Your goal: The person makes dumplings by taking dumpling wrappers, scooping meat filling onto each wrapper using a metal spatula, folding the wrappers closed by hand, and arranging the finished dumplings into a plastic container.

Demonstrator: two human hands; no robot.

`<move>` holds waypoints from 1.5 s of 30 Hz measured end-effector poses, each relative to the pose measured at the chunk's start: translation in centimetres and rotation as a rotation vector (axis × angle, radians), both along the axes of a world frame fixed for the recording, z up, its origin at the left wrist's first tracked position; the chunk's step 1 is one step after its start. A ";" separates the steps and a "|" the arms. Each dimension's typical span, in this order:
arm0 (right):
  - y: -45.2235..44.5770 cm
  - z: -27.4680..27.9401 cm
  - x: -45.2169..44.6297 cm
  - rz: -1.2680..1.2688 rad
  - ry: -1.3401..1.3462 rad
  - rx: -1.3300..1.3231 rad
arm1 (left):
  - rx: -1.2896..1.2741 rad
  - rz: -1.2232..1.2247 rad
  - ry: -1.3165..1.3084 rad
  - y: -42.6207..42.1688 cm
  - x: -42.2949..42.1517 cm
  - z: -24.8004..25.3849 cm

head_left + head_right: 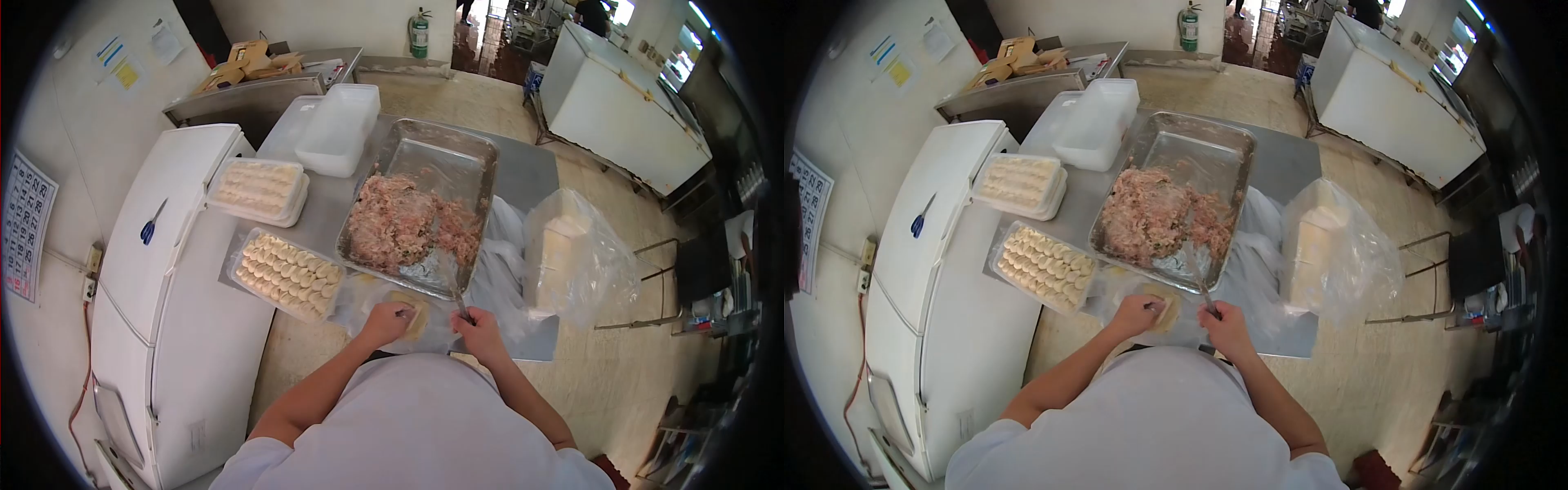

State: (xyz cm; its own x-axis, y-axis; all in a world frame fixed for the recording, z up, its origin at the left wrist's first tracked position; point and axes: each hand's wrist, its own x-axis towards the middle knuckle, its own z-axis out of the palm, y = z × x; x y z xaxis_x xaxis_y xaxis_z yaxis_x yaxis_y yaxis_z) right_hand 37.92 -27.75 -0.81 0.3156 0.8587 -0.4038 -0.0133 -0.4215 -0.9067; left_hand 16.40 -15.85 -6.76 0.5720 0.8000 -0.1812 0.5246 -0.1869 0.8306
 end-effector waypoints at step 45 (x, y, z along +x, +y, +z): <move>12.0 3.2 -0.2 0.829 -1.127 -0.095 | -1.236 0.832 -1.118 4.3 -8.3 2.1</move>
State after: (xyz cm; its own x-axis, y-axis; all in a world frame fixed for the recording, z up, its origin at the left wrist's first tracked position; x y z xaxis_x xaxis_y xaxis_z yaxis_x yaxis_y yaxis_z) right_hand 37.74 -15.76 2.44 -0.0739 0.9366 -0.3425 0.9728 -0.0079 -0.2314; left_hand 8.11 -11.59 -4.61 0.4009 0.6267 -0.6683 -0.6642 0.7012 0.2591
